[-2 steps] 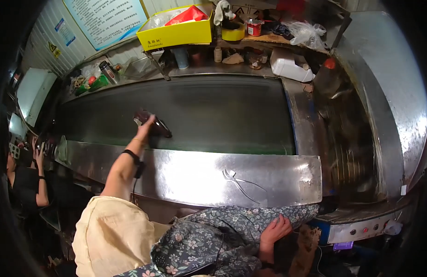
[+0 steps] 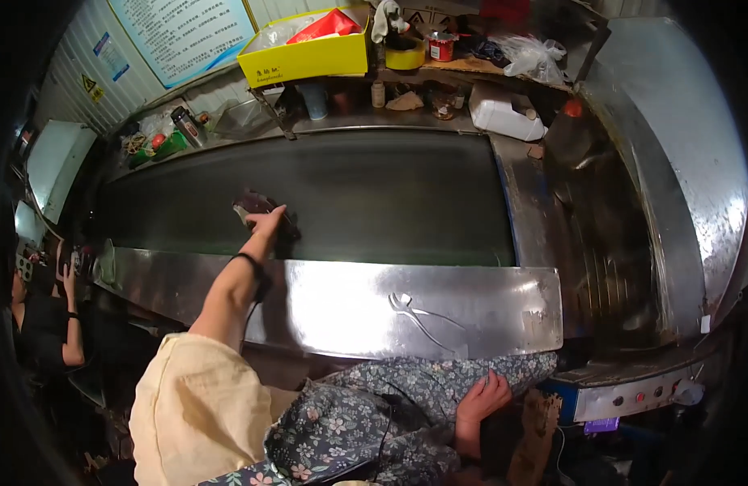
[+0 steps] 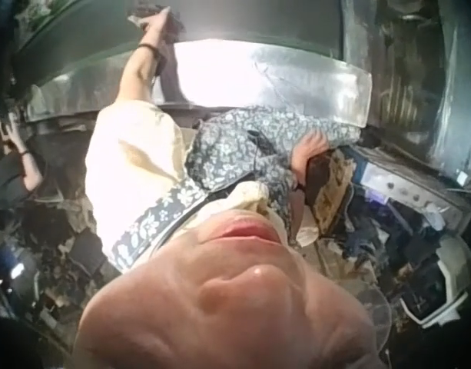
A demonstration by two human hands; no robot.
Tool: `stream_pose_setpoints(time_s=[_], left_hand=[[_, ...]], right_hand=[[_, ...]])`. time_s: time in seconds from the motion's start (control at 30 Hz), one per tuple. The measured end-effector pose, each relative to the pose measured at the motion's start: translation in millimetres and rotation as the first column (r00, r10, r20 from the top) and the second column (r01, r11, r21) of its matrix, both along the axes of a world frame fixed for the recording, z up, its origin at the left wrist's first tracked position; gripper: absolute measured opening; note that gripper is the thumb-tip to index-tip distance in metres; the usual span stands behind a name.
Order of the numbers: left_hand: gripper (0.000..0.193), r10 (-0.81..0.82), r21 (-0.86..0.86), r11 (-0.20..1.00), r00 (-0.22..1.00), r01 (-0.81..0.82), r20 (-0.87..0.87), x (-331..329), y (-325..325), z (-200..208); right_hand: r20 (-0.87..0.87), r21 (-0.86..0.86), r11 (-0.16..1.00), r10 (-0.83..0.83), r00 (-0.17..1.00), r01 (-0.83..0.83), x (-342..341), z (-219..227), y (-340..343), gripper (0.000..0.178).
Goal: Assembling shoe components by pressing soles onto lasted uppers and utilizing industrial machinery.
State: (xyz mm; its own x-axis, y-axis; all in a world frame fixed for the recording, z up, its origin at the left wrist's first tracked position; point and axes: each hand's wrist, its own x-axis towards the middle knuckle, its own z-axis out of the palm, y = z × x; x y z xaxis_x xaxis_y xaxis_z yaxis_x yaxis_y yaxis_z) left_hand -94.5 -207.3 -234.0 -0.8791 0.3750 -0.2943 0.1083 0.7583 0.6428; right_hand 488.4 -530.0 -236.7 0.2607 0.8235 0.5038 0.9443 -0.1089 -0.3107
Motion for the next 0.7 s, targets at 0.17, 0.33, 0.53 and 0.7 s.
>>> stream_pose_setpoints(time_s=[0.17, 0.33, 0.53, 0.7], left_hand=[[0.107, -0.213, 0.283, 0.944, 0.967, 0.168, 0.137, 4.0, -2.2, 20.0], [0.046, -0.725, 0.709, 0.682, 0.040, 0.178, 0.687, 83.4, -39.4, 82.5], [0.088, -0.960, 0.822, 0.164, -0.103, 0.545, 0.260, 249.1, -156.6, 86.7], [0.093, -0.551, 0.895, -0.158, -0.789, 0.417, 0.271, 340.1, -190.8, 161.6]], right_hand=[[-0.085, -0.022, 1.000, 0.015, 0.996, -0.017, -14.5, 12.4, 3.6, 0.026], [-0.278, -0.110, 0.991, 0.046, 0.960, -0.080, 25.1, 25.0, 0.9, 0.026], [-0.782, 0.283, 0.928, 0.370, 0.502, -0.243, -12.2, 183.5, 70.8, 0.061], [-0.346, 0.450, 0.892, 0.142, 0.927, 0.031, 20.5, 222.6, 22.3, 0.030]])
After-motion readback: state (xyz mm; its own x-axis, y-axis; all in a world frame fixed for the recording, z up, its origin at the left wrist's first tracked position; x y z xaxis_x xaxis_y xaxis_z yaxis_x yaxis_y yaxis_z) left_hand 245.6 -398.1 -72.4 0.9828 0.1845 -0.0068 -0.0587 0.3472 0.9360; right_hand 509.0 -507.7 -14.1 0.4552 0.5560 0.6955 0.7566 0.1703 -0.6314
